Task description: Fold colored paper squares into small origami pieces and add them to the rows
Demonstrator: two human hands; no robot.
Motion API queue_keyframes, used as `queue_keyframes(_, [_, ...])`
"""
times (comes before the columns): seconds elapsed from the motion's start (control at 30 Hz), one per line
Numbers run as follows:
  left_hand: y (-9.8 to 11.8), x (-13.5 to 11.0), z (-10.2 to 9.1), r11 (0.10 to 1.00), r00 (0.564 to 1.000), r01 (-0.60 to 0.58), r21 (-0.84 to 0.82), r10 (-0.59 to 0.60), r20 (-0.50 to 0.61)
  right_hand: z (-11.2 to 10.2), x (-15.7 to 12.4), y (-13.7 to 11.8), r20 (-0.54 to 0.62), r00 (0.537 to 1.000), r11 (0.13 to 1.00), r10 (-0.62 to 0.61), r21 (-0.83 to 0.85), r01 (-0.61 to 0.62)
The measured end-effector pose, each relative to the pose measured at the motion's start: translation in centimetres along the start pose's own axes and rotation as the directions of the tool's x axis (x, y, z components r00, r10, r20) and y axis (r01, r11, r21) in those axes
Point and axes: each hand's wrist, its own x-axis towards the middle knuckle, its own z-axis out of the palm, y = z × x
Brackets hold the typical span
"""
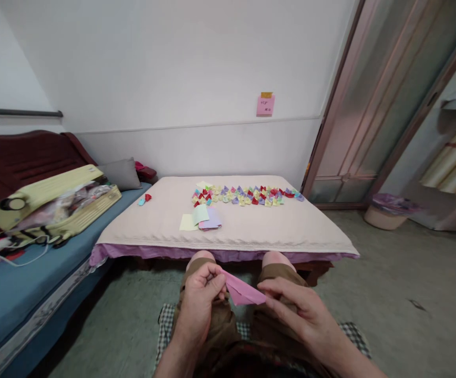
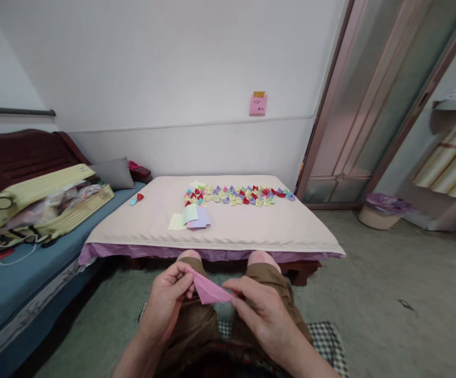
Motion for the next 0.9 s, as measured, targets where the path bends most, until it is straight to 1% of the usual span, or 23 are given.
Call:
queue_keyframes(0.1, [0.12, -0.04, -0.08, 0.999, 1.0, -0.018, 0.031, 0.018, -0.001, -0.16, -0.07, -0.22, 0.04, 0.996, 0.996, -0.081, -0.037, 0.083])
queue_keyframes(0.23, [0.23, -0.09, -0.09, 0.997, 0.999, -0.034, 0.071, 0.034, 0.005, -0.2, -0.03, -0.51, 0.059, 0.991, 0.991, -0.122, -0.052, 0.125])
queue_keyframes(0.37, [0.21, -0.12, 0.0, 0.993, 0.999, -0.044, 0.108, 0.044, 0.003, -0.18, 0.07, -0.81, 0.069, 0.986, 0.985, -0.15, -0.075, 0.155])
queue_keyframes(0.53, [-0.19, -0.07, -0.12, 0.983, 0.995, -0.076, 0.167, 0.085, -0.045, 0.05, 0.03, -0.46, 0.065, 0.984, 0.978, -0.164, -0.121, 0.171])
queue_keyframes(0.67, [-0.2, -0.08, -0.14, 0.973, 0.993, -0.102, 0.206, 0.112, -0.037, 0.31, 0.05, -0.19, 0.039, 0.985, 0.976, -0.166, -0.139, 0.169])
queue_keyframes(0.9, [-0.2, -0.16, 0.05, 0.966, 0.99, -0.131, 0.224, 0.141, -0.028, 0.17, 0.24, -0.69, 0.089, 0.973, 0.955, -0.215, -0.187, 0.228])
